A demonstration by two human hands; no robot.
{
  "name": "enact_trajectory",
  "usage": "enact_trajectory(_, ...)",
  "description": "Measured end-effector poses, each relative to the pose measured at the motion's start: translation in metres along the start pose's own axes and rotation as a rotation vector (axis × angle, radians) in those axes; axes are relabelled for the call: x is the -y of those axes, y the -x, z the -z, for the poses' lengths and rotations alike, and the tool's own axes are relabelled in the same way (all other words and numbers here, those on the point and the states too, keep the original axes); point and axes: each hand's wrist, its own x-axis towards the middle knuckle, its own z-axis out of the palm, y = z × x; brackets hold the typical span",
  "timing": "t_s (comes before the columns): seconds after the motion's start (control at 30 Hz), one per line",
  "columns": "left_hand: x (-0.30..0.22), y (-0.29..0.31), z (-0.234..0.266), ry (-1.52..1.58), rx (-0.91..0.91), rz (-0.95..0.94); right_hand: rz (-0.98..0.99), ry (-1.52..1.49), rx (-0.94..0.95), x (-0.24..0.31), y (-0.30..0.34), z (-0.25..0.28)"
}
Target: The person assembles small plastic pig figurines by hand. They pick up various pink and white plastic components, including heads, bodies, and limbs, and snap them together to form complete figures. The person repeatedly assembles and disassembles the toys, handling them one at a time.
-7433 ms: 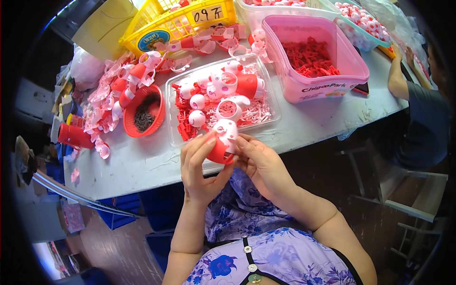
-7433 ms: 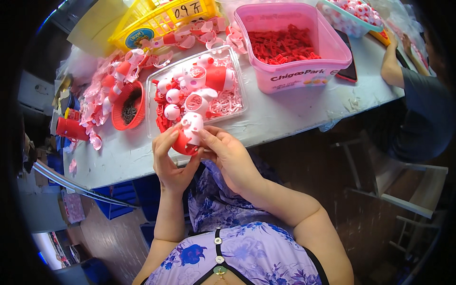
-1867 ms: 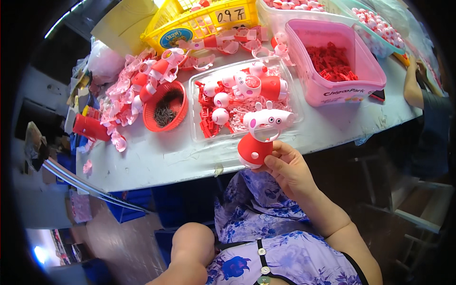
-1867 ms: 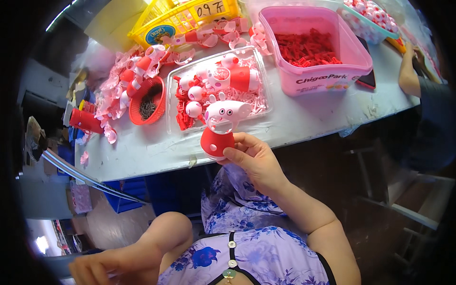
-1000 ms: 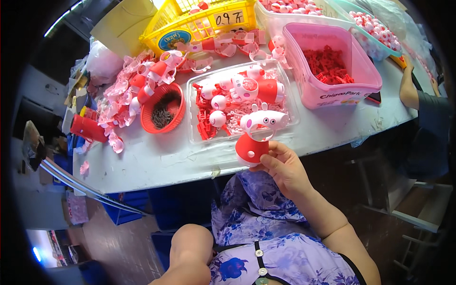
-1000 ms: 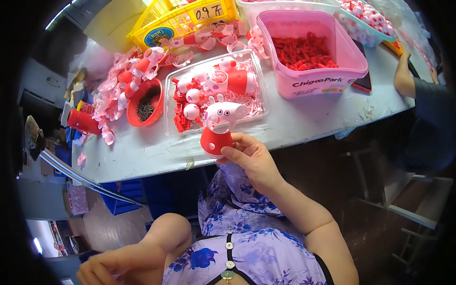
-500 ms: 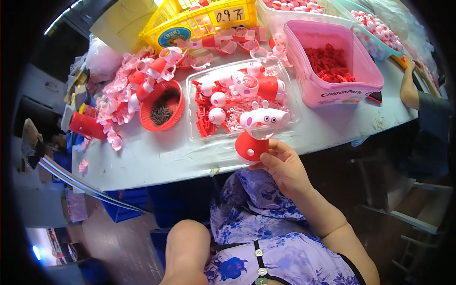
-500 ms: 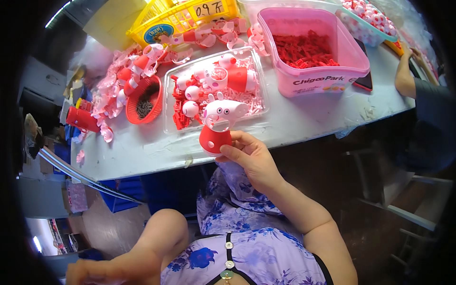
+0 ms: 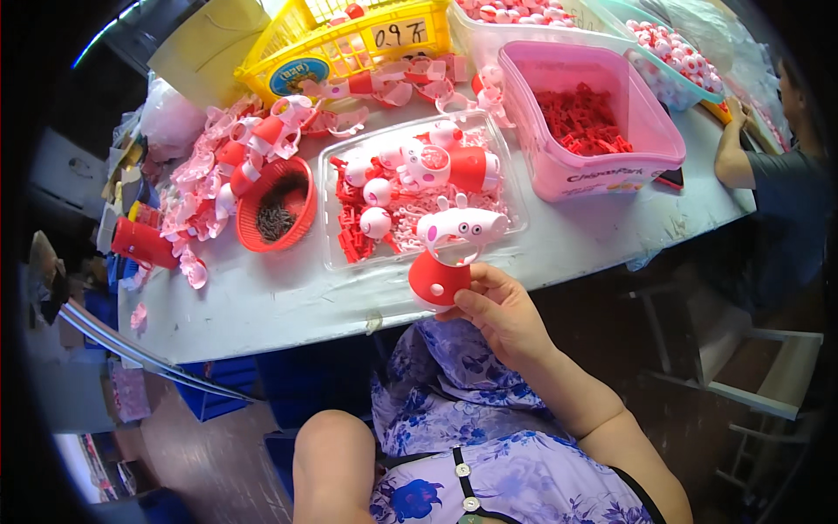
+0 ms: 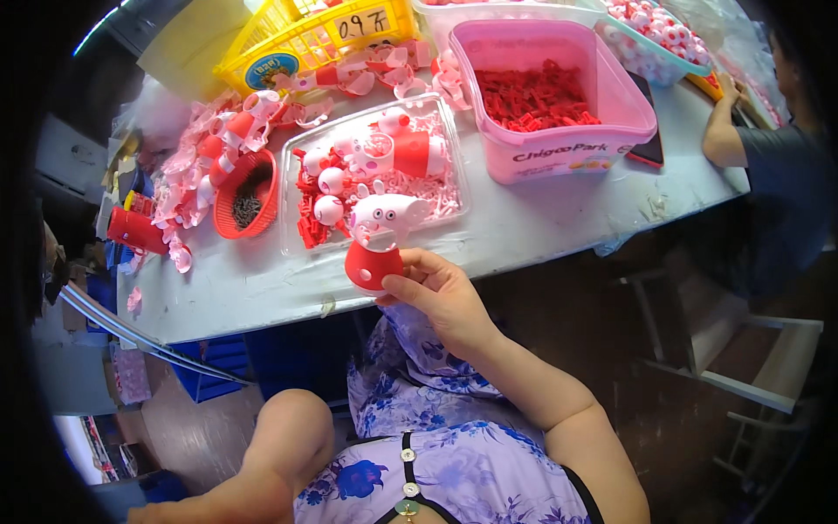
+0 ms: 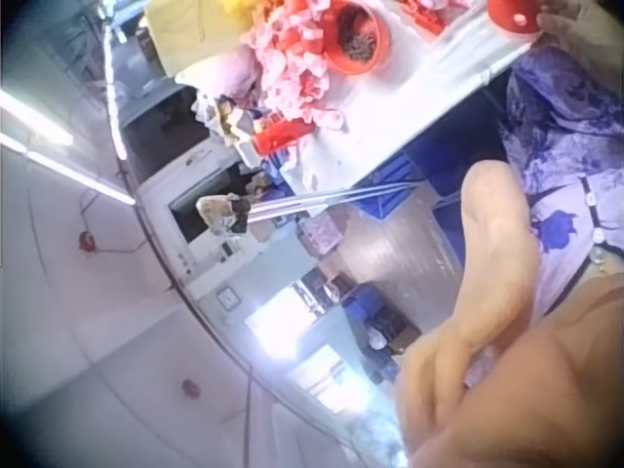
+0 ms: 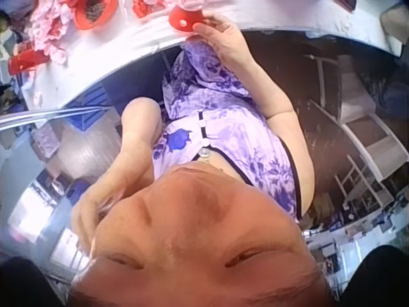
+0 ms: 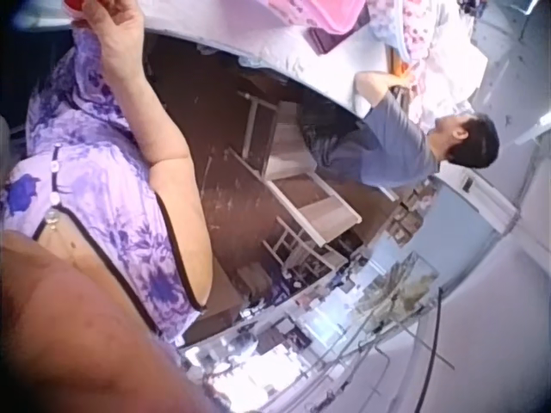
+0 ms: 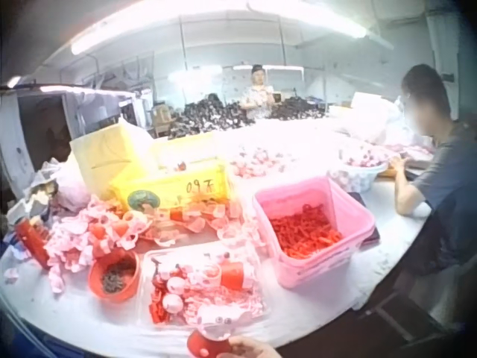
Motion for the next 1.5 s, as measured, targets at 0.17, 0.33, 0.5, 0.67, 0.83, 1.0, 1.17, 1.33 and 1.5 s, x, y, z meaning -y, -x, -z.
enact_trajectory(0.17, -0.001, 0.015, 0.018, -0.032, 0.172, 0.049, 0.002, -0.008, 0.014, -0.001, 0.001, 0.001)
enact_trajectory(0.33, -0.004, 0.006, 0.000, -0.261, 0.055, 0.020, -0.003, 0.008, 0.005, -0.001, 0.000, 0.001)
enact_trajectory(0.5, -0.033, 0.002, 0.014, -0.407, 0.204, 0.179, 0.000, -0.002, 0.023, -0.002, 0.000, -0.001)
enact_trajectory(0.67, -0.111, 0.005, 0.065, -1.389, 1.339, 0.080, -0.008, -0.041, 0.017, 0.004, 0.003, 0.002)
enact_trajectory(0.83, -0.078, 0.043, 0.074, -1.139, 0.383, 1.131, -0.016, -0.077, 0.095, 0.008, 0.002, 0.001)
enact_trajectory(1.0, -0.055, 0.074, 0.092, -0.783, -0.035, 1.746, -0.006, -0.042, 0.111, 0.013, 0.002, -0.001)
enact_trajectory(1.17, -0.061, 0.097, 0.100, -0.647, -0.242, 1.866, -0.058, -0.047, 0.136, 0.017, 0.007, 0.003)
enact_trajectory(1.33, -0.068, 0.108, 0.104, -0.273, -0.569, 1.857, -0.100, -0.043, 0.152, 0.018, 0.012, 0.009)
enact_trajectory(1.5, -0.061, 0.094, 0.095, -0.594, -0.303, 1.813, -0.027, -0.003, 0.091, 0.020, 0.013, 0.000)
